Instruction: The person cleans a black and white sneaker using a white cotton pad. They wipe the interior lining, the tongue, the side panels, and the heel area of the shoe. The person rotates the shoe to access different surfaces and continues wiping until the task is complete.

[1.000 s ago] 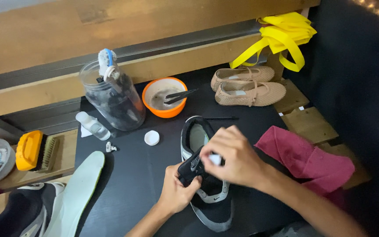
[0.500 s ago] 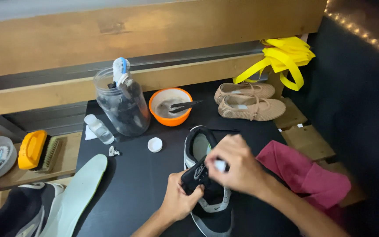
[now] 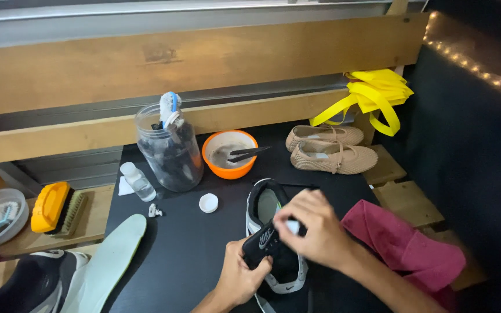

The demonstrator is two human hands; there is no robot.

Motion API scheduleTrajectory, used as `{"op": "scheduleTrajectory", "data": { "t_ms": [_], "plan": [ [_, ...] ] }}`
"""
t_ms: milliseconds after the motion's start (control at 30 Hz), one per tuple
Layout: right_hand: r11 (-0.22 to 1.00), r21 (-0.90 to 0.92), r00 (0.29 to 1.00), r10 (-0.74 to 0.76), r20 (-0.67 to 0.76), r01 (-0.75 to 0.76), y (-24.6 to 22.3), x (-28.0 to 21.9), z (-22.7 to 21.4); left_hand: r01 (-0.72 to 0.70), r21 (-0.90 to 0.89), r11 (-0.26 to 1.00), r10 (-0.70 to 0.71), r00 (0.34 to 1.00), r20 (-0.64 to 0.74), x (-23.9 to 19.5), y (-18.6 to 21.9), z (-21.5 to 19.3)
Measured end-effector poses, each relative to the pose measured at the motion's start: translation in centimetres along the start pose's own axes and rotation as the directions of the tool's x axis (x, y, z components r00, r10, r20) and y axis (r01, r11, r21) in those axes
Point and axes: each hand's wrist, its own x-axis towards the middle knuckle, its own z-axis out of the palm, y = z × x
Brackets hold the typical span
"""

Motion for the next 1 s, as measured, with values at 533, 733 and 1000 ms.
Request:
{"op": "scheduleTrajectory", "data": {
  "t_ms": [533,733,1000],
  "plan": [
    [1.000,0.004,1.000,0.000,0.001,0.000,-0.9,0.1,-0.2,-0.063,0.022,0.998,0.064,0.998,-0.019,-0.2,-0.7,0.0],
    [0.998,0.047,0.999,-0.038,0.011,0.037,-0.5,-0.3,0.2,-0.115,0.054,0.992,0.116,0.993,-0.020,-0.2,-0.6,0.0],
    [0.999,0.037,0.999,0.031,0.042,-0.032,-0.3,0.0,0.0,-0.054,0.020,0.998,0.054,0.998,-0.012,0.1,0.7,0.0]
  ]
}}
